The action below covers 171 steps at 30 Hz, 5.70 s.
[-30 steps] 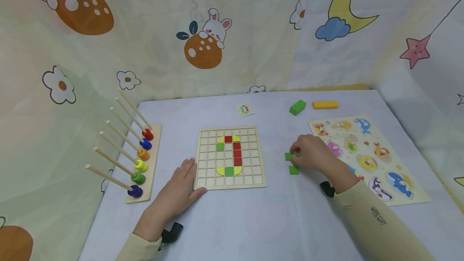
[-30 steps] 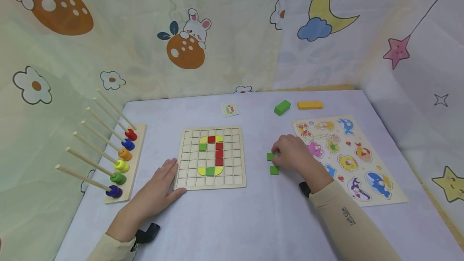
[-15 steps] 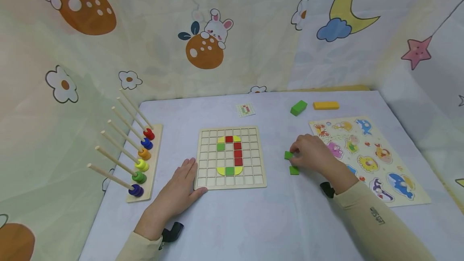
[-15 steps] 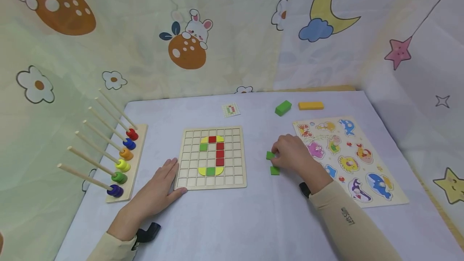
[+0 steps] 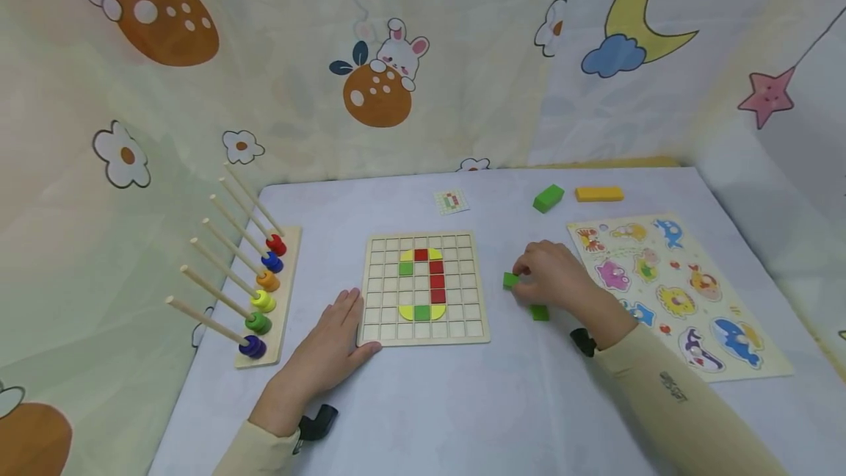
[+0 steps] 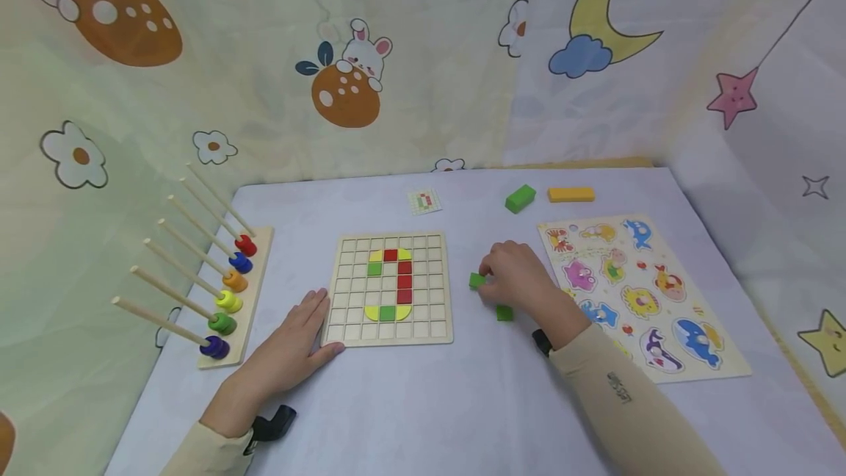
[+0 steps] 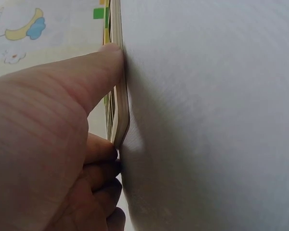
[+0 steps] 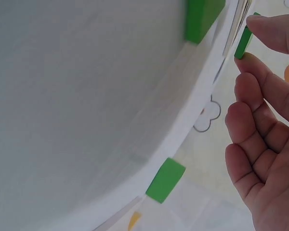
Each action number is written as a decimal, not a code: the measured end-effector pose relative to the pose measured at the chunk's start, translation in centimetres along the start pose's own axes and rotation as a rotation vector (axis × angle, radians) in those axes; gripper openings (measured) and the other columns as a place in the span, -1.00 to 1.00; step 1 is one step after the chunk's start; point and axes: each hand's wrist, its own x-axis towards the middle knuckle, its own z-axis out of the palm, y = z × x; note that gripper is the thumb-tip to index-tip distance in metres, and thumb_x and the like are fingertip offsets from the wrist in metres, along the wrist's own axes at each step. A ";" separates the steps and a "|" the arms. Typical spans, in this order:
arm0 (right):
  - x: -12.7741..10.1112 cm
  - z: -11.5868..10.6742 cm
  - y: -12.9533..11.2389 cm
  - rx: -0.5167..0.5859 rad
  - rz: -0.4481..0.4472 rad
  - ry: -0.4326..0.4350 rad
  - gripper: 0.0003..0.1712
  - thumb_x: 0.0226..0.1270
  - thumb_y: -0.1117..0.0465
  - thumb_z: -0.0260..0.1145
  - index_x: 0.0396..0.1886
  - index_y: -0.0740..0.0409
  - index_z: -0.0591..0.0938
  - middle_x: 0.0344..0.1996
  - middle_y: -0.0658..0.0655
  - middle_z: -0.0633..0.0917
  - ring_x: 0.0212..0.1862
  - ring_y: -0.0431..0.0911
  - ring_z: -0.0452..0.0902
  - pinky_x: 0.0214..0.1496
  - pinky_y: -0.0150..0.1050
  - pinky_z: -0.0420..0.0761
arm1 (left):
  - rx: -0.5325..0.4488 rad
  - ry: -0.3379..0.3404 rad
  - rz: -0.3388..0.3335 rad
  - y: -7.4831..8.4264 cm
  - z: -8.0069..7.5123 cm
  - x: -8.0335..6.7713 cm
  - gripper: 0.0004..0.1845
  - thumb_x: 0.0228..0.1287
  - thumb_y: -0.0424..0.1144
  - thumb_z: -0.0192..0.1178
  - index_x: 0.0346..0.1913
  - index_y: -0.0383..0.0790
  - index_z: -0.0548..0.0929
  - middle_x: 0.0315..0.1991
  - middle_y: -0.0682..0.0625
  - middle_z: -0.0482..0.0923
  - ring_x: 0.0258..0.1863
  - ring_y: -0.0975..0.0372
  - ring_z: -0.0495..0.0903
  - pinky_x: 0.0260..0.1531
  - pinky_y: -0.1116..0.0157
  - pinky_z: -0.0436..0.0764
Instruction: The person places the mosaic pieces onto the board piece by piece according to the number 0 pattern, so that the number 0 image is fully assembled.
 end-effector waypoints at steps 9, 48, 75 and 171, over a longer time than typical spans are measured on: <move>1.1 -0.2 -2.4 0.002 -0.017 0.006 -0.77 0.15 0.12 0.56 -0.19 0.06 0.86 -0.30 0.02 0.74 -0.19 -0.07 0.55 0.00 -0.04 0.56 | -0.004 -0.003 0.004 0.0 -0.1 -0.1 0.06 0.41 0.29 0.24 0.68 -0.28 0.04 0.74 -0.15 -0.12 0.74 -0.03 -0.14 0.68 -0.07 0.05; 7.3 2.3 -12.5 -0.057 -0.219 -0.004 -0.86 0.17 0.06 0.58 -0.32 -0.01 0.87 -0.43 -0.11 0.65 -0.26 -0.17 0.46 0.01 -0.18 0.56 | -0.001 0.011 0.004 0.3 -0.4 -0.2 0.06 0.39 0.29 0.26 0.68 -0.27 0.07 0.74 -0.13 -0.09 0.74 0.00 -0.11 0.68 -0.05 0.08; 9.4 4.1 -14.5 -0.084 -0.189 -0.065 -0.86 0.21 0.04 0.57 -0.32 -0.04 0.86 -0.30 -0.11 0.70 -0.11 -0.12 0.54 0.24 -0.07 0.54 | 0.005 0.017 -0.004 0.1 -0.2 -0.2 0.05 0.39 0.29 0.27 0.67 -0.26 0.08 0.73 -0.14 -0.07 0.73 -0.02 -0.09 0.67 -0.07 0.11; -6.1 1.1 1.3 0.016 0.048 -0.024 -0.78 0.11 0.11 0.64 -0.24 0.01 0.85 -0.33 -0.09 0.70 -0.25 -0.16 0.47 -0.18 -0.22 0.55 | 0.005 0.020 -0.001 0.1 0.2 -0.2 0.08 0.38 0.28 0.28 0.67 -0.28 0.06 0.73 -0.16 -0.08 0.74 -0.03 -0.11 0.67 -0.08 0.09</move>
